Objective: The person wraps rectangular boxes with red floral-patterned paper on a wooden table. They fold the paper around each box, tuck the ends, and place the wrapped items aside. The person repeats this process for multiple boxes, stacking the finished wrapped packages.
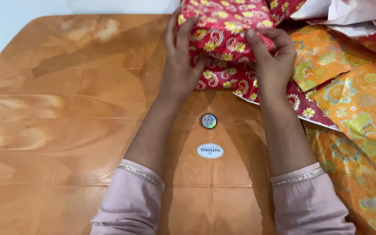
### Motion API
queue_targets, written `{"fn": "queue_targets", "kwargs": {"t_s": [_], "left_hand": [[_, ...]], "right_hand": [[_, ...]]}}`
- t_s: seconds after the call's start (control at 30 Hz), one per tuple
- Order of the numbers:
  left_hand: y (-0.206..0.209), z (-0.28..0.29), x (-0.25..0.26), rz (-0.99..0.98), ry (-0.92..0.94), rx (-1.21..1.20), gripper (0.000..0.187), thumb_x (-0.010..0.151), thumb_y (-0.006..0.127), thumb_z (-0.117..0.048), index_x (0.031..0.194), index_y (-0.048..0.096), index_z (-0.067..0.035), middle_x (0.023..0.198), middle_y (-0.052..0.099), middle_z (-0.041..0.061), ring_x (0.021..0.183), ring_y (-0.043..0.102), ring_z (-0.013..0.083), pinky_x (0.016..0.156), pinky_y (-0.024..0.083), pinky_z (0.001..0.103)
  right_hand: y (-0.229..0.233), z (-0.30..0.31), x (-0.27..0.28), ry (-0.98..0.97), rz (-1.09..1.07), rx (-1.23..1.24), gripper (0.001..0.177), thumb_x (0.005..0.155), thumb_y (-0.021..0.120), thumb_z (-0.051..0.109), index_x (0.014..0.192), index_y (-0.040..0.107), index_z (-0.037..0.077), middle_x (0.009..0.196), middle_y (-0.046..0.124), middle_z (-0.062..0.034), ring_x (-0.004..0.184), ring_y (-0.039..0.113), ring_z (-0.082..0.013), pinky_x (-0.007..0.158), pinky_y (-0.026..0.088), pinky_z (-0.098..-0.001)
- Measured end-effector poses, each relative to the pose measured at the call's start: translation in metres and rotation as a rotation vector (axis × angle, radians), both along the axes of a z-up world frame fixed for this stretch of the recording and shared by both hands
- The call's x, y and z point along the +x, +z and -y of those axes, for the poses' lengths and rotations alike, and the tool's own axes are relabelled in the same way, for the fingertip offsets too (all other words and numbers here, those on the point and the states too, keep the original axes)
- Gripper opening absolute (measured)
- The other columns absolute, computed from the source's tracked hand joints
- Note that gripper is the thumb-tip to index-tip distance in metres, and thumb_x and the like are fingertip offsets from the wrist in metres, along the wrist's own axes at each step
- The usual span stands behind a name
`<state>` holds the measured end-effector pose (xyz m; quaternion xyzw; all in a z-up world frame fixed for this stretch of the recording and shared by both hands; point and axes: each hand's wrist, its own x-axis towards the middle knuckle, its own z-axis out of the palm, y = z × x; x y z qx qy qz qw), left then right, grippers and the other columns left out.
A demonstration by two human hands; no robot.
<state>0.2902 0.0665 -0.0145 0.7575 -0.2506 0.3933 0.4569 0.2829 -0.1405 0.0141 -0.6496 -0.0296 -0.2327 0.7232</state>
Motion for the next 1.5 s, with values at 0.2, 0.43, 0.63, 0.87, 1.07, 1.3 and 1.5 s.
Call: {"fn": "queue_targets", "kwargs": {"t_s": [0.2, 0.43, 0.63, 0.87, 1.07, 1.3, 1.5], "left_hand": [[-0.034, -0.007, 0.008, -0.055, 0.157, 0.076, 0.075, 0.085, 0.062, 0.016, 0.149, 0.043, -0.019, 0.165, 0.029, 0.015, 0.146, 0.049, 0.0397, 0.108, 0.060, 0.042], [-0.023, -0.020, -0.003, -0.223, 0.281, 0.271, 0.065, 0.082, 0.066, 0.010, 0.140, 0.053, -0.019, 0.159, 0.041, 0.012, 0.131, 0.060, 0.0395, 0.101, 0.055, 0.046], [-0.016, -0.004, -0.028, -0.275, 0.190, 0.319, 0.086, 0.074, 0.075, -0.004, 0.150, 0.037, -0.009, 0.161, 0.029, 0.022, 0.142, 0.042, 0.0461, 0.113, 0.044, 0.050], [-0.020, 0.011, -0.052, -0.285, 0.297, 0.355, 0.115, 0.077, 0.079, -0.023, 0.162, 0.003, -0.012, 0.166, 0.000, 0.028, 0.153, 0.013, 0.0519, 0.111, 0.026, 0.072], [-0.035, 0.024, -0.118, -0.417, 0.257, 0.416, 0.102, 0.084, 0.073, -0.030, 0.165, 0.011, -0.017, 0.169, 0.000, 0.026, 0.154, 0.007, 0.0537, 0.116, 0.018, 0.075], [-0.034, 0.025, -0.148, -0.373, 0.200, 0.586, 0.095, 0.086, 0.071, -0.037, 0.164, 0.018, -0.020, 0.169, 0.000, 0.023, 0.154, 0.007, 0.0516, 0.115, 0.014, 0.077], [-0.039, 0.022, -0.168, -0.379, 0.184, 0.585, 0.098, 0.085, 0.073, -0.031, 0.165, 0.018, -0.026, 0.171, -0.002, 0.019, 0.156, 0.009, 0.0470, 0.117, 0.014, 0.075]], "right_hand": [[-0.023, -0.001, 0.000, -0.160, 0.245, -0.490, 0.024, 0.097, 0.092, 0.017, 0.102, 0.072, 0.005, 0.117, 0.065, -0.0122, 0.112, 0.064, -0.0230, 0.094, 0.055, -0.0361], [-0.002, 0.003, -0.019, -0.208, 0.097, -0.794, 0.031, 0.084, 0.091, 0.028, 0.098, 0.072, 0.008, 0.126, 0.062, -0.0150, 0.116, 0.065, -0.0315, 0.093, 0.053, -0.0443], [0.006, 0.000, -0.028, -0.336, 0.000, -0.992, 0.025, 0.086, 0.085, 0.024, 0.103, 0.074, 0.010, 0.125, 0.065, -0.0142, 0.109, 0.065, -0.0342, 0.090, 0.052, -0.0468], [0.020, -0.017, -0.045, -0.404, 0.062, -1.175, 0.050, 0.083, 0.079, 0.034, 0.126, 0.066, 0.011, 0.134, 0.057, -0.0240, 0.116, 0.057, -0.0438, 0.088, 0.049, -0.0592], [0.059, -0.048, -0.109, -0.359, 0.250, -1.092, 0.056, 0.083, 0.079, 0.042, 0.128, 0.064, 0.011, 0.138, 0.058, -0.0202, 0.123, 0.057, -0.0392, 0.094, 0.047, -0.0583], [0.089, -0.029, -0.218, -0.418, 0.473, -1.112, 0.040, 0.087, 0.079, 0.036, 0.120, 0.069, 0.015, 0.133, 0.062, -0.0094, 0.126, 0.059, -0.0314, 0.105, 0.045, -0.0529], [0.162, 0.145, -0.238, -0.810, 0.242, -1.553, 0.036, 0.092, 0.085, 0.043, 0.112, 0.076, 0.015, 0.102, 0.071, -0.0103, 0.100, 0.065, -0.0355, 0.090, 0.043, -0.0578]]}}
